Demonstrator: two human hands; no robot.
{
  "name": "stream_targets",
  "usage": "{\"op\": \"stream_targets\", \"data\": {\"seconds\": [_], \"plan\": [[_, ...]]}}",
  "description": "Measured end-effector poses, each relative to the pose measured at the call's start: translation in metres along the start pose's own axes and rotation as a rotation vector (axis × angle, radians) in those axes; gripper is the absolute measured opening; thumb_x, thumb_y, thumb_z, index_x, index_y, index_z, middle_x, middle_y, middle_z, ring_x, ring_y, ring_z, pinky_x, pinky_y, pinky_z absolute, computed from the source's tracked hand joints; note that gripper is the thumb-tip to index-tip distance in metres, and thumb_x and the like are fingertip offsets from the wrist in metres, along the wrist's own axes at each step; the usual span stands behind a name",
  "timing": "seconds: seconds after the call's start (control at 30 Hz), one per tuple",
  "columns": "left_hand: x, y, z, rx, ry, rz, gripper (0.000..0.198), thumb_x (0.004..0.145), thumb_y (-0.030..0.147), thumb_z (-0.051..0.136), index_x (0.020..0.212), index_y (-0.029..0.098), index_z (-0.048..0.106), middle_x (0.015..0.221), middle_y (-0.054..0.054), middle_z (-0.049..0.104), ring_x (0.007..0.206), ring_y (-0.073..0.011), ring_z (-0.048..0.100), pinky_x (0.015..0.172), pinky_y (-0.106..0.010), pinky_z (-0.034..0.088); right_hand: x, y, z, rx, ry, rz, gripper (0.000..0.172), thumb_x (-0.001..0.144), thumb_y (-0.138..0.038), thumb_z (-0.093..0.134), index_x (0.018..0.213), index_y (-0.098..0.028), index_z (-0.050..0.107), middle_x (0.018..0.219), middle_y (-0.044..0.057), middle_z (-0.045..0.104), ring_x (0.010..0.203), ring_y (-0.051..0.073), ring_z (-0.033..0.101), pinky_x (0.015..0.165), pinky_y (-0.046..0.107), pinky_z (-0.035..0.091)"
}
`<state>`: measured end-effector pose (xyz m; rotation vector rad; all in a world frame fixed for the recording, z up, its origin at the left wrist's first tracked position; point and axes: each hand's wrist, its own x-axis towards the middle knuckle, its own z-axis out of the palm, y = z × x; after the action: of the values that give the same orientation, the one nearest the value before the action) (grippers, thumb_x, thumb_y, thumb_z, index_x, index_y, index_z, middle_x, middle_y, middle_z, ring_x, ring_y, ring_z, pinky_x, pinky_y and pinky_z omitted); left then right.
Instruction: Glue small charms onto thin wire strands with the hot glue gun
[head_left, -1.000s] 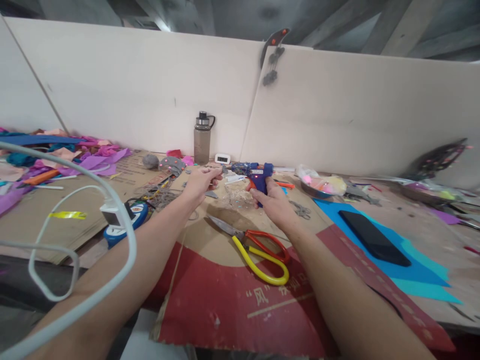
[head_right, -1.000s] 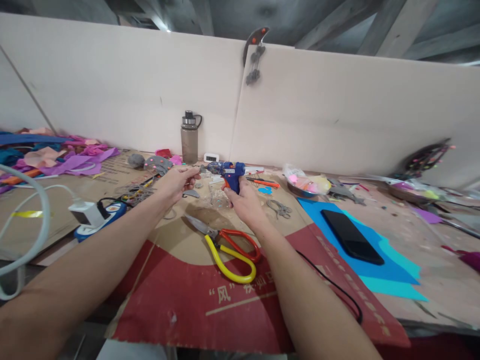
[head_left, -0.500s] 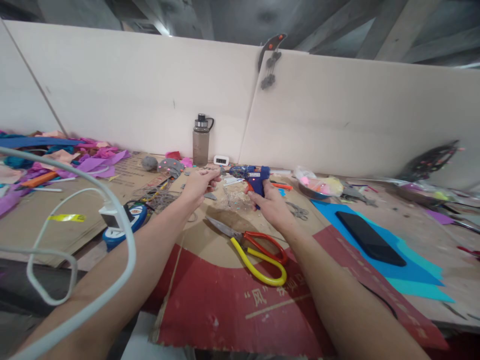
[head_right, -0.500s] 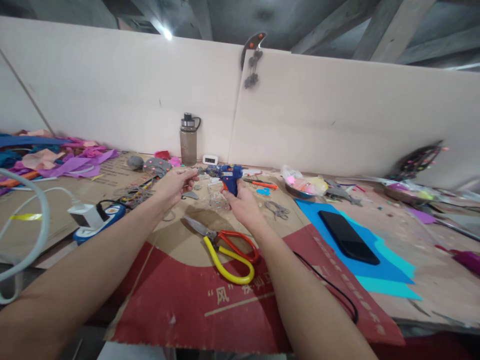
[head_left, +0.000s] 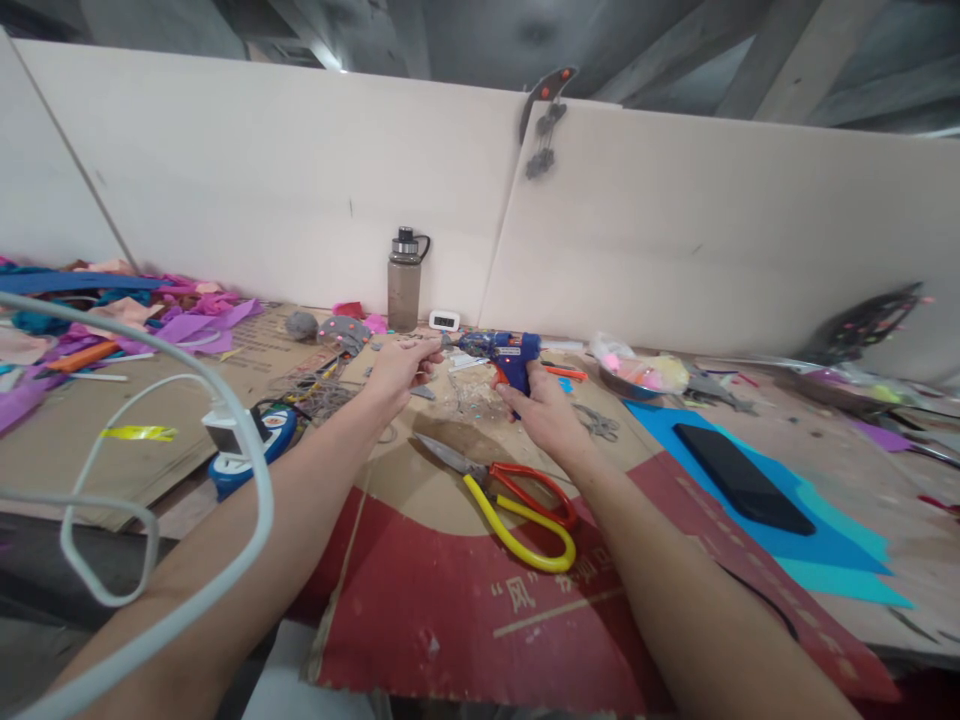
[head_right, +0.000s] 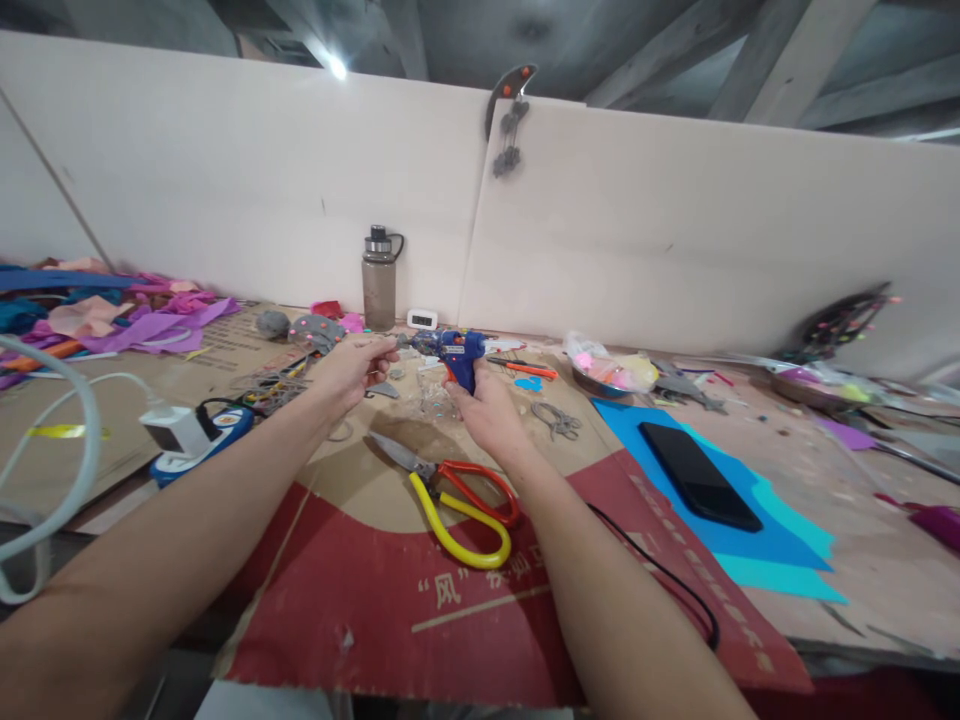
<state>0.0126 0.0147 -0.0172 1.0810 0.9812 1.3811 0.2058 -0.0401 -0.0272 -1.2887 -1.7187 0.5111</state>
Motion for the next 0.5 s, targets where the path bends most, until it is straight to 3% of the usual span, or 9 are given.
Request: {"op": "stream_targets", "data": {"seconds": [0.27, 0.5], "plan": [[-0.0018, 0.0022, 0.0000, 0.007, 0.017, -0.016, 0.026, 0.059, 0.031, 0.078, 0.064, 0.012, 0.061, 0.060, -0.001, 0.060, 0.046, -0.0036, 0.044, 0.042, -0.017, 0.031, -0.0009, -0.0020, -0.0015, -0.006, 0.012, -0.005, 0.017, 0.080, -0.032, 0.051, 0.093, -0.021, 0.050, 0.075, 0.000, 0.057, 0.066, 0.017, 0.051, 0.063, 0.029, 0.042], [-0.0030, 0.0028, 0.0020, 0.010, 0.010, -0.009, 0.023, 0.061, 0.029, 0.076, 0.064, 0.012, 0.061, 0.061, -0.002, 0.060, 0.046, -0.0041, 0.044, 0.043, -0.017, 0.033, 0.0012, 0.0021, 0.0005, -0.019, 0.007, -0.025, 0.020, 0.080, -0.031, 0.050, 0.096, -0.020, 0.050, 0.086, 0.003, 0.060, 0.077, 0.019, 0.054, 0.074, 0.032, 0.042]]}}
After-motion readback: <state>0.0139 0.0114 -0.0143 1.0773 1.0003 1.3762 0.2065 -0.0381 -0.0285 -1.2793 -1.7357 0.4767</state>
